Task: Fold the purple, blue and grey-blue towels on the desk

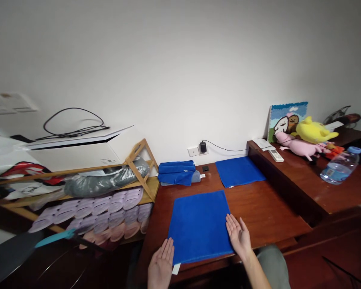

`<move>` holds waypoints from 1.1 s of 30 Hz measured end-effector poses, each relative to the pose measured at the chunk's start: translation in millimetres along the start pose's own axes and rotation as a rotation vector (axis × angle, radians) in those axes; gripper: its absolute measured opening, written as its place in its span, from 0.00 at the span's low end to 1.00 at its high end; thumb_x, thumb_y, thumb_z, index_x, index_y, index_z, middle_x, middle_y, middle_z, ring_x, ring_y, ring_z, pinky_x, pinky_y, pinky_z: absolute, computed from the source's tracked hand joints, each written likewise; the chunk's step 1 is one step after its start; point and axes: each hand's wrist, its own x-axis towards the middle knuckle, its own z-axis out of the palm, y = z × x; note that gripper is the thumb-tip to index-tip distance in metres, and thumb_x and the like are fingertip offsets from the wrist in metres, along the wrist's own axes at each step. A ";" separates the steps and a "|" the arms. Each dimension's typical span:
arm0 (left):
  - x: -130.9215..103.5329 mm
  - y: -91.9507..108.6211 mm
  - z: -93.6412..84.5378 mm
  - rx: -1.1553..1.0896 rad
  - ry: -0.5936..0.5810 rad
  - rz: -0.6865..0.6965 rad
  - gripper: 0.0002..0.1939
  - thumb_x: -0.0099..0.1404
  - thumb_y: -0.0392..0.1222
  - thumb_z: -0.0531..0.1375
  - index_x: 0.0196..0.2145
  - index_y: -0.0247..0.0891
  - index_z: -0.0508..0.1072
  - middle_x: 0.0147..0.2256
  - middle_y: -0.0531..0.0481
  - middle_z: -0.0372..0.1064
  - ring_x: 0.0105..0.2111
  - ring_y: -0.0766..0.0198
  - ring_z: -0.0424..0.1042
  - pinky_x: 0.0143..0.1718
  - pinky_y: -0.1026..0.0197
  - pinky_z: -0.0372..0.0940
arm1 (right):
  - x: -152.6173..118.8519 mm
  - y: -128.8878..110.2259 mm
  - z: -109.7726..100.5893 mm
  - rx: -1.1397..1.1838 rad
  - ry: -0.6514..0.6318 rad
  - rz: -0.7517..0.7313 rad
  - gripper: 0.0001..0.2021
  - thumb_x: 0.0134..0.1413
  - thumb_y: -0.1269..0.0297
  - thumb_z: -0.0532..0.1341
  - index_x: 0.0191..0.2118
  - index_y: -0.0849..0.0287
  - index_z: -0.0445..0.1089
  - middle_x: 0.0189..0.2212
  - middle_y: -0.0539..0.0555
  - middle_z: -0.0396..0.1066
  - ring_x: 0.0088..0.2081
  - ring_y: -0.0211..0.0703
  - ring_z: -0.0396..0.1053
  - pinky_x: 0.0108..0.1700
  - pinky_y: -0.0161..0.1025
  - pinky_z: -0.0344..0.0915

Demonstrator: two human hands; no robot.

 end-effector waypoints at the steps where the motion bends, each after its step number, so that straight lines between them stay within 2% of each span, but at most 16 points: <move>1: -1.8 0.9 5.2 0.020 -0.009 0.033 0.27 0.70 0.34 0.54 0.64 0.43 0.73 0.63 0.42 0.72 0.64 0.58 0.68 0.64 0.58 0.67 | 4.7 -2.3 5.4 0.007 -0.009 0.000 0.18 0.70 0.63 0.56 0.60 0.61 0.72 0.60 0.64 0.75 0.65 0.47 0.69 0.66 0.48 0.68; 3: -7.3 -7.1 33.4 0.040 -0.062 0.091 0.26 0.70 0.34 0.54 0.63 0.40 0.74 0.61 0.40 0.74 0.64 0.56 0.70 0.65 0.55 0.66 | 17.6 -6.1 22.4 0.020 -0.030 0.004 0.20 0.70 0.63 0.55 0.62 0.60 0.70 0.60 0.63 0.74 0.64 0.47 0.69 0.65 0.49 0.69; 5: -15.8 -31.3 78.8 0.018 -0.150 0.024 0.27 0.70 0.35 0.51 0.64 0.39 0.73 0.61 0.38 0.74 0.63 0.55 0.70 0.67 0.52 0.64 | 34.4 -8.3 42.2 0.022 -0.031 0.022 0.22 0.70 0.62 0.55 0.65 0.59 0.67 0.61 0.63 0.74 0.63 0.48 0.70 0.64 0.51 0.70; 8: -31.3 -94.2 145.9 0.028 -0.240 -0.275 0.31 0.69 0.39 0.51 0.68 0.31 0.65 0.62 0.31 0.71 0.63 0.50 0.71 0.67 0.48 0.64 | 59.9 -8.9 60.0 0.014 0.022 0.062 0.24 0.70 0.61 0.55 0.67 0.59 0.64 0.58 0.63 0.76 0.60 0.48 0.74 0.60 0.49 0.74; 10: -38.4 -141.0 168.7 0.079 -0.256 -0.473 0.36 0.67 0.40 0.51 0.71 0.23 0.58 0.63 0.26 0.69 0.63 0.48 0.70 0.66 0.50 0.65 | 73.1 -9.2 58.8 -0.011 0.077 0.099 0.23 0.70 0.61 0.55 0.67 0.62 0.65 0.54 0.64 0.79 0.55 0.47 0.78 0.55 0.46 0.77; 11: -39.7 -161.5 171.7 0.121 -0.240 -0.549 0.38 0.67 0.40 0.50 0.72 0.23 0.56 0.63 0.26 0.69 0.63 0.48 0.70 0.66 0.51 0.65 | 78.4 -10.1 55.4 -0.028 0.091 0.120 0.23 0.71 0.62 0.55 0.66 0.63 0.65 0.52 0.64 0.80 0.53 0.47 0.79 0.53 0.44 0.78; 13: -37.0 -192.3 164.5 0.192 -0.206 -0.606 0.40 0.66 0.41 0.49 0.73 0.25 0.52 0.63 0.27 0.69 0.64 0.51 0.69 0.65 0.54 0.64 | 87.6 -14.5 47.4 -0.066 0.078 0.165 0.21 0.71 0.62 0.55 0.64 0.64 0.67 0.51 0.64 0.81 0.50 0.48 0.81 0.49 0.43 0.79; 16: -25.3 -211.9 142.0 0.269 -0.194 -0.573 0.42 0.65 0.46 0.49 0.74 0.30 0.50 0.61 0.31 0.72 0.64 0.53 0.68 0.67 0.56 0.61 | 103.7 -27.3 46.4 -0.128 0.031 0.207 0.20 0.70 0.62 0.57 0.62 0.66 0.68 0.50 0.66 0.80 0.48 0.49 0.81 0.47 0.43 0.79; 18: -18.3 -213.8 132.0 0.309 -0.204 -0.559 0.43 0.64 0.48 0.50 0.75 0.31 0.51 0.62 0.33 0.72 0.65 0.53 0.67 0.69 0.56 0.58 | 118.7 -36.7 57.0 -0.170 0.049 0.201 0.20 0.71 0.62 0.57 0.61 0.67 0.68 0.48 0.67 0.81 0.46 0.48 0.82 0.46 0.41 0.79; 20: -15.0 -213.3 129.4 0.340 -0.212 -0.564 0.44 0.63 0.47 0.51 0.74 0.29 0.52 0.64 0.34 0.69 0.66 0.54 0.66 0.70 0.57 0.56 | 136.9 -43.3 72.7 -0.193 0.076 0.180 0.20 0.71 0.63 0.56 0.62 0.68 0.67 0.46 0.66 0.81 0.44 0.47 0.82 0.44 0.41 0.79; 23: -16.1 -214.8 134.0 0.360 -0.220 -0.568 0.44 0.62 0.46 0.51 0.72 0.22 0.54 0.67 0.32 0.64 0.68 0.52 0.63 0.71 0.55 0.54 | 163.4 -45.5 94.4 -0.196 0.102 0.158 0.21 0.72 0.63 0.55 0.64 0.67 0.65 0.48 0.66 0.81 0.42 0.46 0.82 0.42 0.39 0.79; 26: -21.5 -216.4 138.7 0.359 -0.208 -0.578 0.42 0.64 0.45 0.50 0.71 0.20 0.55 0.68 0.29 0.63 0.67 0.51 0.65 0.71 0.54 0.54 | 175.5 -42.9 104.6 -0.185 0.116 0.129 0.22 0.71 0.63 0.55 0.66 0.63 0.64 0.52 0.65 0.79 0.43 0.45 0.82 0.42 0.38 0.79; 29: -27.7 -208.2 140.9 0.310 -0.254 -0.600 0.39 0.67 0.46 0.52 0.70 0.22 0.58 0.66 0.27 0.65 0.65 0.49 0.68 0.70 0.52 0.55 | 163.8 -40.6 99.6 -0.165 0.102 0.085 0.22 0.71 0.63 0.56 0.66 0.61 0.64 0.56 0.63 0.77 0.49 0.44 0.81 0.47 0.39 0.78; 31: -28.9 -194.7 146.0 0.246 -0.319 -0.612 0.37 0.67 0.45 0.54 0.69 0.22 0.61 0.65 0.26 0.66 0.64 0.48 0.69 0.69 0.52 0.58 | 146.1 -38.3 89.0 -0.120 0.041 0.053 0.22 0.70 0.63 0.56 0.66 0.62 0.65 0.58 0.63 0.76 0.54 0.45 0.78 0.53 0.41 0.77; 33: -24.9 -177.5 158.5 0.162 -0.364 -0.577 0.36 0.67 0.43 0.53 0.69 0.20 0.61 0.64 0.25 0.68 0.62 0.48 0.71 0.67 0.52 0.61 | 127.5 -33.4 77.0 -0.060 -0.027 0.033 0.24 0.69 0.63 0.56 0.67 0.62 0.64 0.59 0.64 0.75 0.58 0.47 0.75 0.58 0.46 0.75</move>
